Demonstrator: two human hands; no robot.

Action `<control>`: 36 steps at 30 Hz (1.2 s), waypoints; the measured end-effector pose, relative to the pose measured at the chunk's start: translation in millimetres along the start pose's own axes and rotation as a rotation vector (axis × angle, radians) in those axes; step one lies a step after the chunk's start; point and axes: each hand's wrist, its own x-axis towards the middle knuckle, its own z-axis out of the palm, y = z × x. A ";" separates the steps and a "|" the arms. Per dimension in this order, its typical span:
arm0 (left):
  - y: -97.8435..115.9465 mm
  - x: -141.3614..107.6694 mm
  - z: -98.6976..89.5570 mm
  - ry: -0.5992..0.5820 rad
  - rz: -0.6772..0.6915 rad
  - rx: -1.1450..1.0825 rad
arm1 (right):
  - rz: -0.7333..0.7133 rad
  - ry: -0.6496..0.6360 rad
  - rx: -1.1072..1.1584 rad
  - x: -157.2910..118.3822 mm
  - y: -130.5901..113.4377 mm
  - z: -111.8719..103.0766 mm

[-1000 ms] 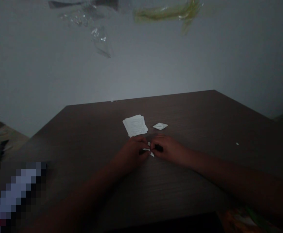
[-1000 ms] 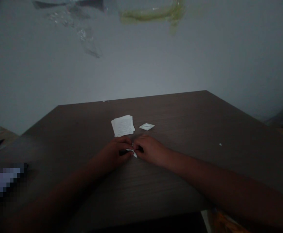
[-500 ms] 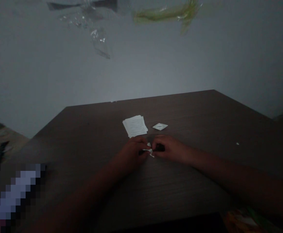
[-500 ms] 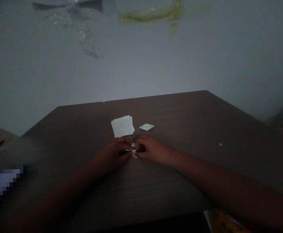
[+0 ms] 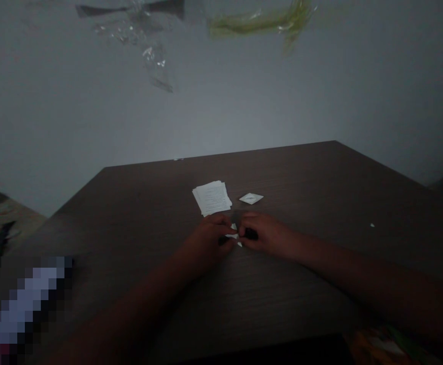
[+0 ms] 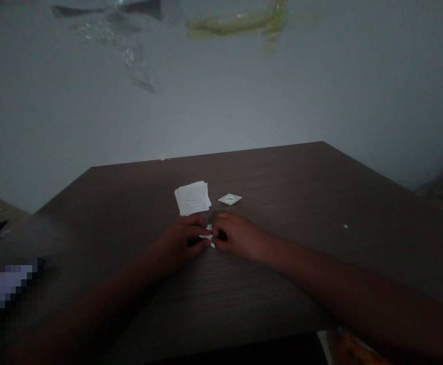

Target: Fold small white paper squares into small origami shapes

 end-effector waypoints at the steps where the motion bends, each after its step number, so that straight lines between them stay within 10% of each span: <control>1: -0.3 -0.3 0.3 0.001 -0.001 0.003 | 0.002 0.000 0.001 -0.7 -0.7 -0.3; 36: -4.8 4.5 7.1 0.028 -0.016 -0.020 | 0.089 -0.022 0.011 3.9 0.3 2.5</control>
